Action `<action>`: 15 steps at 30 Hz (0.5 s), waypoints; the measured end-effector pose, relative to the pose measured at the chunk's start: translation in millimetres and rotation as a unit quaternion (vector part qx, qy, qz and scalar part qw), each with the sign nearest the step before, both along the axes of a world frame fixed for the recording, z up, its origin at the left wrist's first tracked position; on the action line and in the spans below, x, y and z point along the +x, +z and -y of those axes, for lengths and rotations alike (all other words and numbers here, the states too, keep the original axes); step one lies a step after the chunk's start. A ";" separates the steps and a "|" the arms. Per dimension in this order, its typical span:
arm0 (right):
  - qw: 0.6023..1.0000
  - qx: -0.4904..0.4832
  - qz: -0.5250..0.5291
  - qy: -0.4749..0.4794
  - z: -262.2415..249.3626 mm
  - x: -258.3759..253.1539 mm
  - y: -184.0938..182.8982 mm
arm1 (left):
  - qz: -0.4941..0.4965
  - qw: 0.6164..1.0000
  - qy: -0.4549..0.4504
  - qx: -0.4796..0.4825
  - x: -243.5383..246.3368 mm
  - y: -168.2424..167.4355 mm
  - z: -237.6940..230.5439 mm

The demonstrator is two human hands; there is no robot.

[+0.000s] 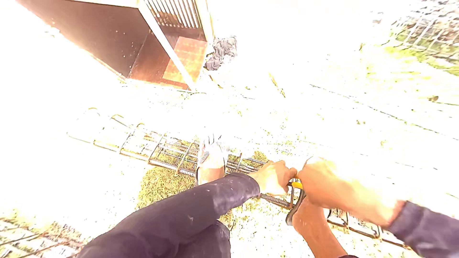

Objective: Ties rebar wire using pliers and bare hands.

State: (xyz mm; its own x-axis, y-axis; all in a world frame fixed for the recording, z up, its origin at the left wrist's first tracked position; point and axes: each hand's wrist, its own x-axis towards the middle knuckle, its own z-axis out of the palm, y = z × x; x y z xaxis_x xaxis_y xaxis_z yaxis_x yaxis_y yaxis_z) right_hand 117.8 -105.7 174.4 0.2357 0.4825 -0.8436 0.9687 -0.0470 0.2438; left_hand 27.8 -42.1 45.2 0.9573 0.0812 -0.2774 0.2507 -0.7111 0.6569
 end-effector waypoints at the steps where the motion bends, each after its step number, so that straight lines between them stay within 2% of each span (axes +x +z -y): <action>1: 1.000 -0.003 -0.012 0.001 -9.1 6.1 -0.1 | 0.007 1.000 0.009 -0.020 2.3 4.4 -1.7; 5: 0.997 -0.061 -0.031 -0.044 -42.6 15.3 5.7 | -0.029 0.989 0.062 -0.130 9.2 21.4 -8.3; 8: 0.989 -0.088 -0.046 -0.109 -59.9 26.8 4.0 | -0.004 0.969 0.111 -0.221 13.7 18.6 -9.9; 11: 0.978 -0.101 -0.069 -0.167 -65.6 33.4 2.6 | 0.016 0.960 0.128 -0.247 22.1 13.7 -8.6; 13: 0.988 -0.053 -0.078 -0.122 -59.3 35.8 3.7 | 0.030 0.955 0.131 -0.265 27.6 4.9 -9.2; 15: 0.996 0.061 -0.069 0.000 -41.3 33.7 9.2 | 0.053 0.946 0.137 -0.290 30.5 -4.7 -12.4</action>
State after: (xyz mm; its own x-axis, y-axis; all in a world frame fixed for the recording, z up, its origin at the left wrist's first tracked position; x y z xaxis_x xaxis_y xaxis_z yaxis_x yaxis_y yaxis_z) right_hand 151.5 -64.4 183.6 0.1214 0.5829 -0.8034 0.9926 -0.0673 0.1012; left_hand 58.3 -29.7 40.5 0.9472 0.1937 -0.2556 0.2849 -0.1419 0.9480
